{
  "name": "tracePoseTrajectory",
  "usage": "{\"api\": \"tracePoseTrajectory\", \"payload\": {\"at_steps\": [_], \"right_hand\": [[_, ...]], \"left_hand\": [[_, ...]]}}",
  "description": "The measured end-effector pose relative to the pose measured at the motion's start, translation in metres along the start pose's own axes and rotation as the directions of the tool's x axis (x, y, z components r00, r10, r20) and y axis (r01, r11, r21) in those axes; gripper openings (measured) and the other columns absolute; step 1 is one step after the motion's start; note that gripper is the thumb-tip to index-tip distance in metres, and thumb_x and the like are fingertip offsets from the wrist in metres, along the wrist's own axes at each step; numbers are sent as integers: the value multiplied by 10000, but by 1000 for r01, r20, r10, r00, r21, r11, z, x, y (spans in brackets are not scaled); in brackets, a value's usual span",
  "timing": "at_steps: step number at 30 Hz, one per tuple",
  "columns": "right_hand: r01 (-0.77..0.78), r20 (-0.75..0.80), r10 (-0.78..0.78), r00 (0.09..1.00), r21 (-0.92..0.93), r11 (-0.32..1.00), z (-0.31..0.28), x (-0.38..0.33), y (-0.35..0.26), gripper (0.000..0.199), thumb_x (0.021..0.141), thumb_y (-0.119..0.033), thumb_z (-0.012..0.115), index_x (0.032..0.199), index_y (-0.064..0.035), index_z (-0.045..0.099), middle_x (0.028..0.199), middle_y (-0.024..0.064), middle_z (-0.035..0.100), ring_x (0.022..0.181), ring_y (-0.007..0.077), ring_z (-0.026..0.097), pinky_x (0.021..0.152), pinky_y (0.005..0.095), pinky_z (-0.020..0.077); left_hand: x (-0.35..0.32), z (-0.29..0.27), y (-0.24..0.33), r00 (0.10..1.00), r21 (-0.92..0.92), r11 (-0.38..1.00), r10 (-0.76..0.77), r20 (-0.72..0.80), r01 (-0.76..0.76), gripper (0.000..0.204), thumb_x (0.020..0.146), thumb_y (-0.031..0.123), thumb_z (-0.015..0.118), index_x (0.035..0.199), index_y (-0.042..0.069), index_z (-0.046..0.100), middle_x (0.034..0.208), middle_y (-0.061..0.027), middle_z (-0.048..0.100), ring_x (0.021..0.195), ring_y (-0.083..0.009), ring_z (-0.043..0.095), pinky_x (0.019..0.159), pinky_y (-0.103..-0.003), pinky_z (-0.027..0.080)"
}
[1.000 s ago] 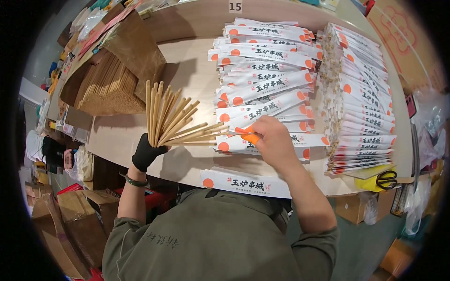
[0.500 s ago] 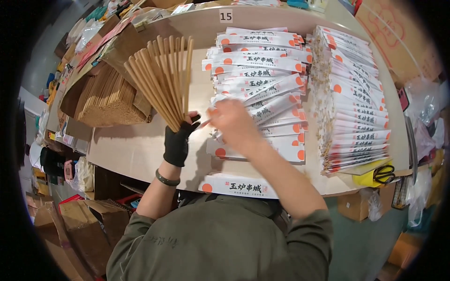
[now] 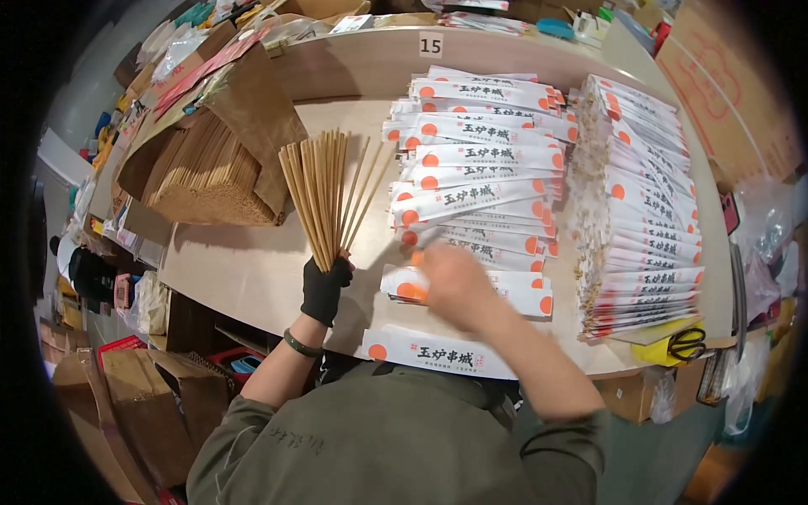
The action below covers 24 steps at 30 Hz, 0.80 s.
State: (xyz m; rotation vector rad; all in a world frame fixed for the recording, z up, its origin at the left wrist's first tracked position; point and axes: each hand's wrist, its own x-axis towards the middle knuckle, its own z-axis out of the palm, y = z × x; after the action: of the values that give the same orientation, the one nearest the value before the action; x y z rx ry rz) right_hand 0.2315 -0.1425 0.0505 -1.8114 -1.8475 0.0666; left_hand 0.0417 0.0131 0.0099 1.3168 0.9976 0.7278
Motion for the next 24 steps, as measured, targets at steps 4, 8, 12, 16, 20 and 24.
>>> {"api": "tracePoseTrajectory", "payload": {"at_steps": [4, 8, 12, 16, 20, 24], "right_hand": [[134, 151, -105, 983, -196, 971, 21, -30, -18, 140, 706, -57, 602, 819, 21, 579, 791, 109, 530, 765, 262, 552, 676, 356, 457], [143, 15, -143, 990, -177, 974, 32, -35, -17, 125, 670, -46, 606, 782, -9, 565, 747, 88, 509, 708, 242, 544, 613, 346, 454], [57, -12, -58, 998, -81, 995, 29, -39, -16, 163, 664, -53, 646, 809, -18, 581, 769, 85, 540, 700, 250, 560, 589, 356, 459], [-30, -150, 27, 988, -17, 999, 32, -40, -15, 144, 702, -62, 698, 799, -23, 599, 771, 99, 576, 703, 270, 574, 594, 349, 465], [-327, -123, 366, 922, 255, 910, 19, -34, -10, 132, 758, -64, 722, 799, 0, 613, 727, 66, 573, 678, 196, 565, 602, 275, 445], [-605, 174, 733, 658, 701, 377, -24, -13, -15, 144, 769, -67, 743, 808, 10, 627, 721, 3, 550, 663, 96, 512, 597, 238, 403]], "left_hand": [[-2, -3, 6, 1000, 46, 999, 14, 10, -15, 90, 848, 108, 562, 854, 43, 625, 713, -21, 600, 550, -66, 501, 497, -209, 376], [-7, -10, 10, 995, 169, 981, 100, 4, -100, 105, 845, 144, 597, 840, 46, 636, 694, 11, 587, 562, -50, 487, 510, -202, 373], [-11, -26, 7, 994, 228, 968, 106, 11, -105, 139, 821, 124, 656, 890, 3, 658, 820, -45, 678, 774, -127, 626, 730, -272, 494], [-14, -41, 0, 999, 204, 979, -10, 30, 3, 160, 810, 148, 672, 889, 9, 664, 784, -55, 671, 725, -120, 621, 676, -274, 495], [-12, -52, -3, 999, 183, 982, 30, 38, -36, 118, 807, 157, 639, 835, 41, 643, 673, 16, 568, 547, -44, 469, 503, -200, 363], [-13, -68, 3, 995, 344, 934, 82, 52, -95, 231, 782, 178, 729, 921, 6, 664, 781, -72, 682, 712, -137, 633, 659, -289, 498]]}}
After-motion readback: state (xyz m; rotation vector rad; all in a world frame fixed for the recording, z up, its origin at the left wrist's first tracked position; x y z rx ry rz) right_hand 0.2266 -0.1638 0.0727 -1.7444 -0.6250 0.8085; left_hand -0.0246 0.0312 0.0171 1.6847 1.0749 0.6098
